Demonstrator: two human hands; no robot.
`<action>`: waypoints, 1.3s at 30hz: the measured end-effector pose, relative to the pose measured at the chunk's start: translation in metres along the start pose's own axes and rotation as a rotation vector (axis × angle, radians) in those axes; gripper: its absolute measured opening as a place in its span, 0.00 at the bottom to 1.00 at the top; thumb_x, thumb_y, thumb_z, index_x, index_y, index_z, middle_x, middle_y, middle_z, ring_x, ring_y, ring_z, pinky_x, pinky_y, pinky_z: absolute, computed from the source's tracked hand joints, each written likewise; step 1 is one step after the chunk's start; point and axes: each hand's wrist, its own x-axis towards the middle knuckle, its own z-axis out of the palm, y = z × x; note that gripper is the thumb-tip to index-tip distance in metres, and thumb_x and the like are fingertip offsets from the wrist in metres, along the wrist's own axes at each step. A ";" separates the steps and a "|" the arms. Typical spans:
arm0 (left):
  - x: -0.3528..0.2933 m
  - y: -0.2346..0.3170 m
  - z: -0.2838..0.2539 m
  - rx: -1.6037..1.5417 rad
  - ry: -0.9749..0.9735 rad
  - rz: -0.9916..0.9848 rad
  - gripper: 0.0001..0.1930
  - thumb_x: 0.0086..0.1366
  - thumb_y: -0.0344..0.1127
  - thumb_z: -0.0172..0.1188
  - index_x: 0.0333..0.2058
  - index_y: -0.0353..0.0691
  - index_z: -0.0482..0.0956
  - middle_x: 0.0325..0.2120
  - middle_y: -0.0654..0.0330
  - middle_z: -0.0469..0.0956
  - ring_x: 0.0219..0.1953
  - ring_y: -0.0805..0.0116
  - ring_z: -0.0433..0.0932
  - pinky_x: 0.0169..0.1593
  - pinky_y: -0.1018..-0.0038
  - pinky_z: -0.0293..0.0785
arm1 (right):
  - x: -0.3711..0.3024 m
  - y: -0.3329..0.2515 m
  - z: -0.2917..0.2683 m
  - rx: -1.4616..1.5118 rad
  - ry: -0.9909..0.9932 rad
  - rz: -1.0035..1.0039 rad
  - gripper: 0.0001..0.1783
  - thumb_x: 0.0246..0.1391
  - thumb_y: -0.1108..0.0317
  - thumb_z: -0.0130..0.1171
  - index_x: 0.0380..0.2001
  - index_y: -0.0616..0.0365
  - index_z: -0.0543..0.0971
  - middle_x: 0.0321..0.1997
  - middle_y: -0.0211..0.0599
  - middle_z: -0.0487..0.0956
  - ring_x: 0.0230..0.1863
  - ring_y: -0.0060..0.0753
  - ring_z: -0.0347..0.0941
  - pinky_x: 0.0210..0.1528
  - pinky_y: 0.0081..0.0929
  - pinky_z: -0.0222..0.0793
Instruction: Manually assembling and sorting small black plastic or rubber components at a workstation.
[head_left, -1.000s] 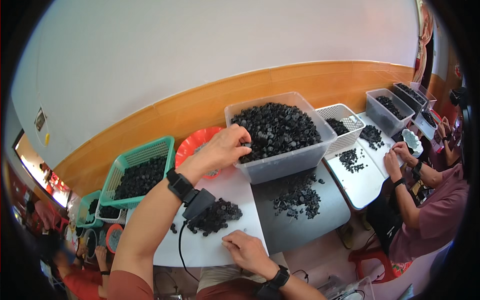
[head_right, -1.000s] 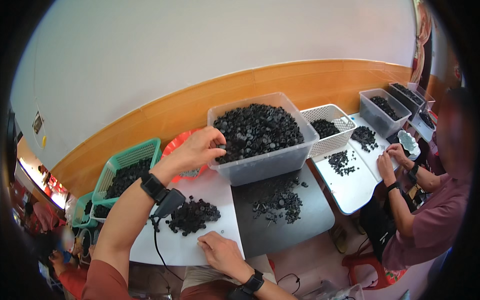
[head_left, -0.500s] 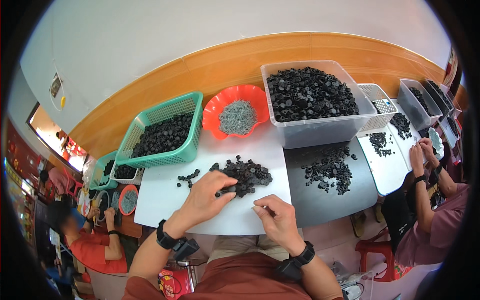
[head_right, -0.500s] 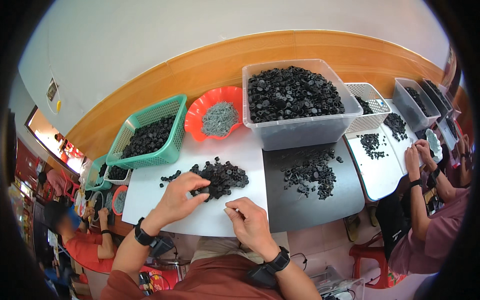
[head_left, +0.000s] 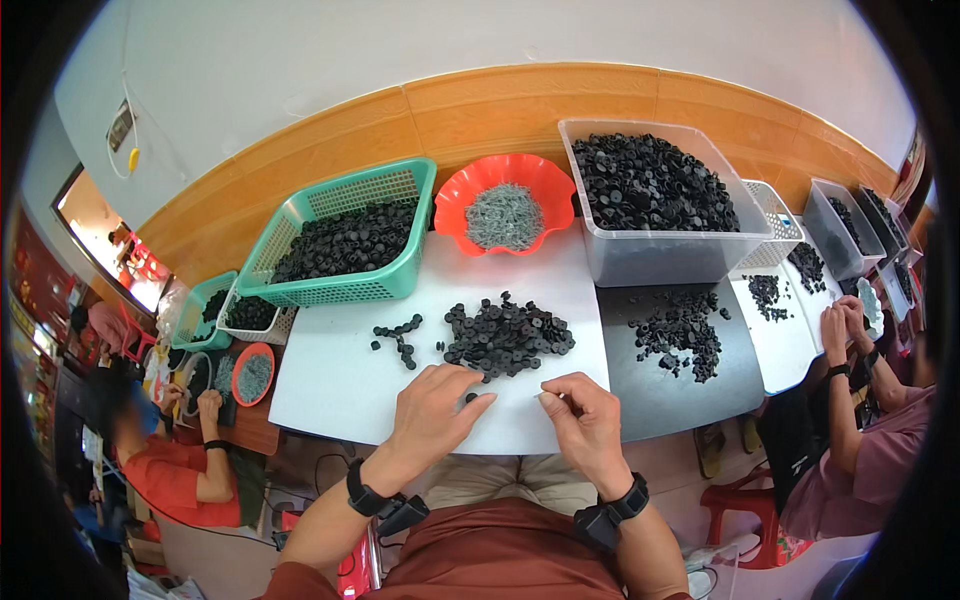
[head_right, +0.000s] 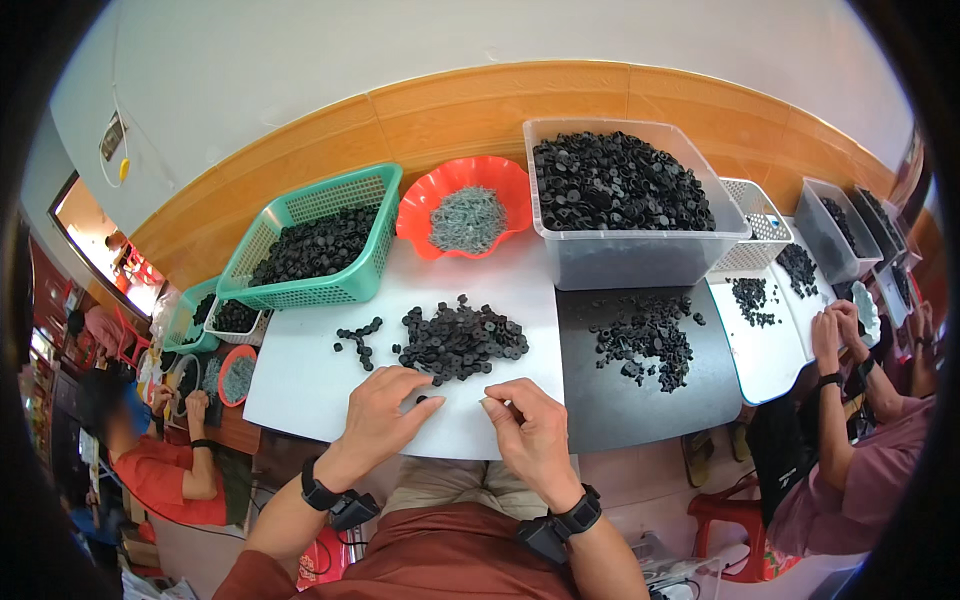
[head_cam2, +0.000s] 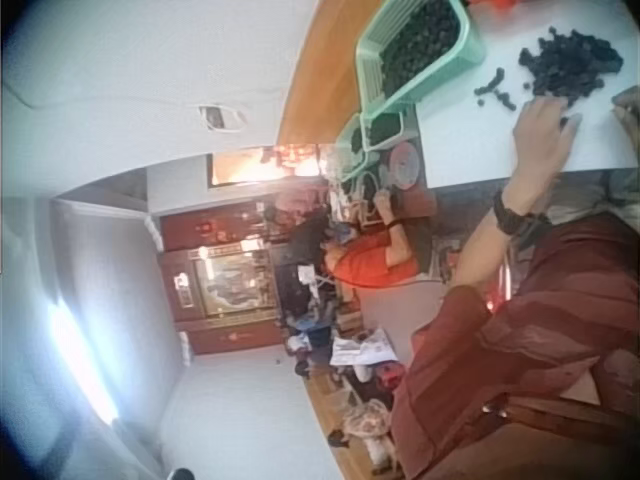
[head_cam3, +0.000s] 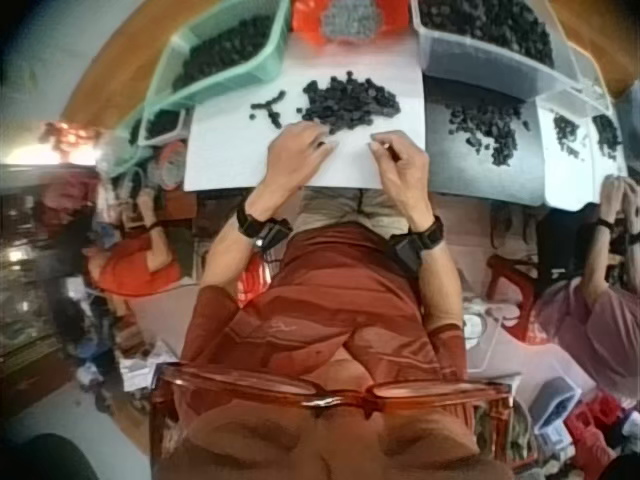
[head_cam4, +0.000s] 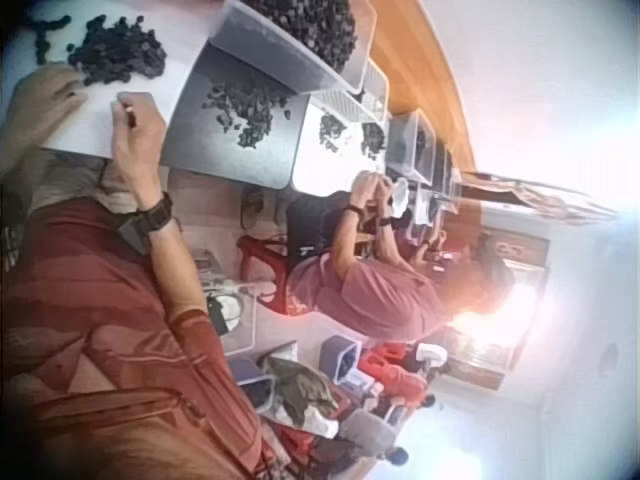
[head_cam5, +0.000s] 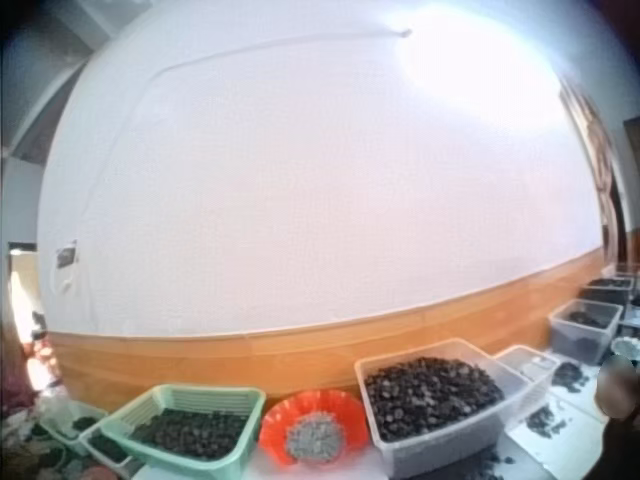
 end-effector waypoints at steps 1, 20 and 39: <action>0.001 0.002 0.003 -0.002 0.002 0.002 0.15 0.56 0.37 0.74 0.41 0.38 0.86 0.38 0.55 0.85 0.40 0.54 0.82 0.44 0.64 0.80 | 0.000 0.002 0.001 -0.002 0.008 -0.008 0.04 0.60 0.76 0.66 0.38 0.64 0.84 0.33 0.31 0.82 0.26 0.16 0.69 0.30 0.19 0.66; 0.000 0.006 0.015 -0.180 0.235 0.056 0.09 0.57 0.25 0.71 0.37 0.35 0.84 0.36 0.53 0.85 0.37 0.56 0.86 0.40 0.69 0.82 | -0.002 -0.004 -0.001 -0.010 -0.018 0.018 0.03 0.60 0.78 0.65 0.38 0.64 0.84 0.34 0.29 0.81 0.28 0.14 0.68 0.30 0.18 0.65; -0.026 0.027 0.017 -0.427 0.118 0.054 0.14 0.59 0.26 0.71 0.44 0.37 0.82 0.36 0.55 0.85 0.35 0.63 0.87 0.38 0.72 0.83 | 0.000 0.005 -0.007 0.191 -0.269 -0.063 0.09 0.56 0.81 0.69 0.39 0.59 0.87 0.42 0.31 0.82 0.34 0.16 0.73 0.33 0.16 0.69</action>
